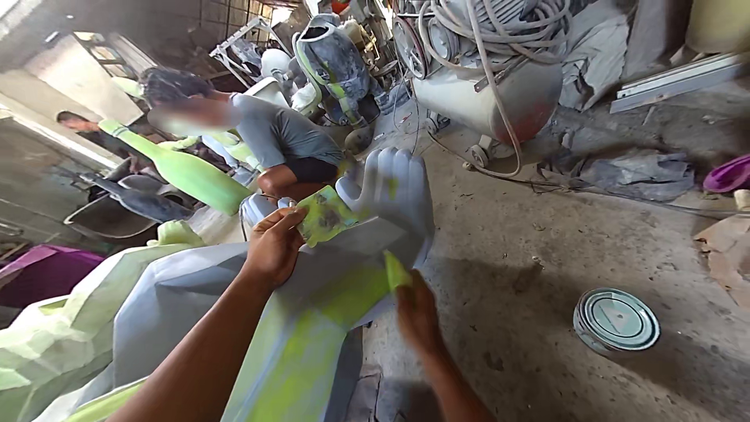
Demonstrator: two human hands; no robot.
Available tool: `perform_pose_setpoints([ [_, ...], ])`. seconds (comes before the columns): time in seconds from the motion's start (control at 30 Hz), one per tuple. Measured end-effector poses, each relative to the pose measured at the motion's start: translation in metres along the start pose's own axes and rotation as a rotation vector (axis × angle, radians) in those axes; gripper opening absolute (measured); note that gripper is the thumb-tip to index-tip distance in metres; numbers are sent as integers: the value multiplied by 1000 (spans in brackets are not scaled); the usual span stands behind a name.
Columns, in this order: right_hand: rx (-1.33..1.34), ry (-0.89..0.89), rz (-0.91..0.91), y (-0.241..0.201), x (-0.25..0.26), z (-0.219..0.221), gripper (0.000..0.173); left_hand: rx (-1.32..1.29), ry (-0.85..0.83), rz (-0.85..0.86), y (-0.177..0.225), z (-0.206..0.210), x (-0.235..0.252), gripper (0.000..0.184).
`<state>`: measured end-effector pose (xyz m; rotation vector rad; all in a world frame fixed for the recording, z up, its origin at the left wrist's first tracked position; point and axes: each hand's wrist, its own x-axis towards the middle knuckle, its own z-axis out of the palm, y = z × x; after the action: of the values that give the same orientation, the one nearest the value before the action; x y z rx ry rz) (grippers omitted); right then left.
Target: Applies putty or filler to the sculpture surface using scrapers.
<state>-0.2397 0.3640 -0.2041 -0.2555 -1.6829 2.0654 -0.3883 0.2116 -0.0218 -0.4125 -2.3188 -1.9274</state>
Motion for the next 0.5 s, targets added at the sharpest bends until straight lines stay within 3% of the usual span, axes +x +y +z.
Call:
perform_pose_setpoints([
  [0.1,-68,51,-28,52,61,-28,42,24,3,9,0,1,1,14],
  [0.23,-184,35,-162,77,105,-13,39,57,5,18,1,2,2,16],
  [0.37,-543,-83,-78,69,87,17,62,92,-7,48,0,3,1,17],
  [0.5,-760,-302,80,58,58,15,65,143,-1,50,1,5,-2,17],
])
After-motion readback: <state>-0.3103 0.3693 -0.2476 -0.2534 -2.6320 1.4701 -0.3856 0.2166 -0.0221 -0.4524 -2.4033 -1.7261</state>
